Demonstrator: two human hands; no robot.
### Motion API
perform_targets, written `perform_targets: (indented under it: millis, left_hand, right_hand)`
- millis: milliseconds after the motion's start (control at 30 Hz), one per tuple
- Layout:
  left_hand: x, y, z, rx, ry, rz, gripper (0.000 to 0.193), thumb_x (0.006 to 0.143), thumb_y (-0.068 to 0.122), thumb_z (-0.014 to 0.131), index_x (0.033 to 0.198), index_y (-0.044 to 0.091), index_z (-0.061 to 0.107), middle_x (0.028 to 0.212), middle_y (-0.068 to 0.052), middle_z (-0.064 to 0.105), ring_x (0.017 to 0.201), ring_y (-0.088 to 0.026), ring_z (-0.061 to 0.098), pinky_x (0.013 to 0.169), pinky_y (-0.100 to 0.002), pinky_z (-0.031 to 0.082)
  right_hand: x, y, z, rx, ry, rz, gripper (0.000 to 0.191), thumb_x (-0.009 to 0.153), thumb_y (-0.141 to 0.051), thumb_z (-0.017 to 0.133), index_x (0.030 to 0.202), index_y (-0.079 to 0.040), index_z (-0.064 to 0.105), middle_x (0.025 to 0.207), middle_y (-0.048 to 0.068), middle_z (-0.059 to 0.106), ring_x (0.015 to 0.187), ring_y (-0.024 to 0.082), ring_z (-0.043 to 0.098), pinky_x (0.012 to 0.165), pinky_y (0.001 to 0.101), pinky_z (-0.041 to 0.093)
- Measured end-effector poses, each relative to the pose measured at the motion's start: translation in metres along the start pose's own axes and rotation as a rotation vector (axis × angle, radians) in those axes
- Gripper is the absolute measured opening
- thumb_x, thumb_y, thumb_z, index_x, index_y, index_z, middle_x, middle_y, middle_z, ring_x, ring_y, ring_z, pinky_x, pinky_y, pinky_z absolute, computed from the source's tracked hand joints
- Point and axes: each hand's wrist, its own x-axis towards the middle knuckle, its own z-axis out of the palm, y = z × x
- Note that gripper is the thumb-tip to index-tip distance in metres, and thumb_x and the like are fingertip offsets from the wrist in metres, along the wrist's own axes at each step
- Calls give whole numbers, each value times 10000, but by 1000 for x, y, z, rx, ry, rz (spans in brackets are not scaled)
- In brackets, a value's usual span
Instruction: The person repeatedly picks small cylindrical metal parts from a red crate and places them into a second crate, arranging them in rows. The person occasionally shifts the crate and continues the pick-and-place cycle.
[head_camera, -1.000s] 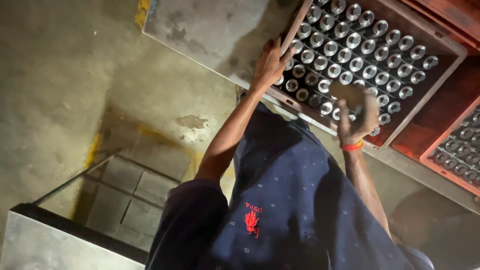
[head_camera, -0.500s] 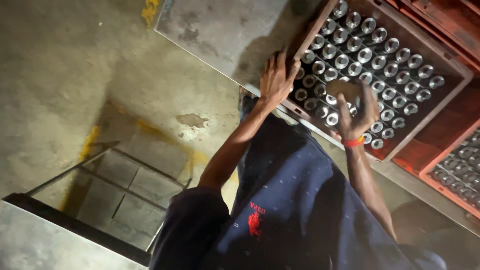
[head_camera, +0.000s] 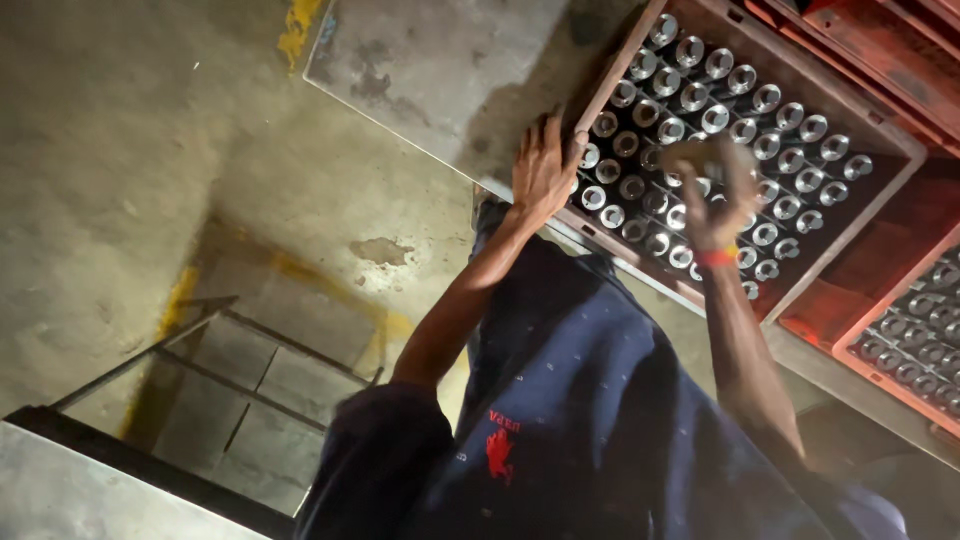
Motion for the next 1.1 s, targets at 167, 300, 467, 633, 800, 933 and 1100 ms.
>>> perform_targets:
  millis: [167, 300, 467, 633, 800, 933, 1100]
  left_hand:
    - [1, -5, 6, 0, -29, -25, 550, 1057, 405, 534, 1457, 35, 459, 1285, -258, 613, 1097, -423, 635, 875, -523, 543]
    - [-2, -5, 3, -27, -76, -12, 538, 1063, 400, 545, 1455, 37, 477, 1259, -236, 633, 1115, -442, 629, 933, -543, 540]
    - [-2, -1, -3, -11, -14, 25, 533, 1045, 393, 550, 1433, 34, 483, 1273, -253, 614, 1126, -460, 616, 916, -551, 529]
    - [-1, 3, -3, -6, -45, -37, 516, 1046, 389, 546, 1428, 47, 488, 1277, -243, 617, 1119, -452, 610, 909, -554, 519]
    - [0, 5, -3, -10, -67, -56, 538, 1027, 403, 552, 1422, 43, 487, 1269, -238, 615, 1137, -460, 607, 913, -549, 518]
    - [0, 2, -3, -3, -56, -13, 522, 1049, 391, 551, 1433, 41, 494, 1284, -242, 616, 1135, -473, 603, 940, -561, 506]
    - [1, 0, -1, -23, -75, -66, 536, 1049, 400, 546, 1436, 34, 479, 1291, -257, 600, 1136, -449, 614, 916, -546, 518]
  right_hand:
    - [-25, 1, -15, -118, -15, -7, 483, 950, -33, 815, 1389, 1, 616, 1343, 248, 649, 1227, 375, 671, 1026, 464, 583]
    - [-7, 16, -7, 48, 188, 67, 447, 1011, -10, 808, 1417, -50, 626, 1294, 182, 685, 1187, 333, 683, 992, 469, 595]
    - [27, 34, 14, -45, -110, -9, 459, 1063, -116, 784, 1485, -48, 617, 1344, 185, 693, 1218, 328, 695, 1035, 470, 572]
    - [10, 37, -11, -97, 113, 47, 366, 1031, -98, 745, 1388, -103, 662, 1270, 144, 717, 1157, 292, 704, 983, 460, 610]
    - [30, 43, -19, -13, 234, 86, 517, 1053, -199, 823, 1498, -106, 578, 1317, 172, 724, 1198, 280, 736, 1022, 474, 605]
    - [65, 48, 11, -236, 130, -80, 586, 1072, -259, 827, 1563, -121, 538, 1427, 202, 666, 1285, 327, 681, 1056, 487, 557]
    - [73, 52, -2, 98, 223, 91, 537, 1054, -298, 782, 1521, -137, 571, 1314, 139, 757, 1115, 244, 799, 937, 464, 655]
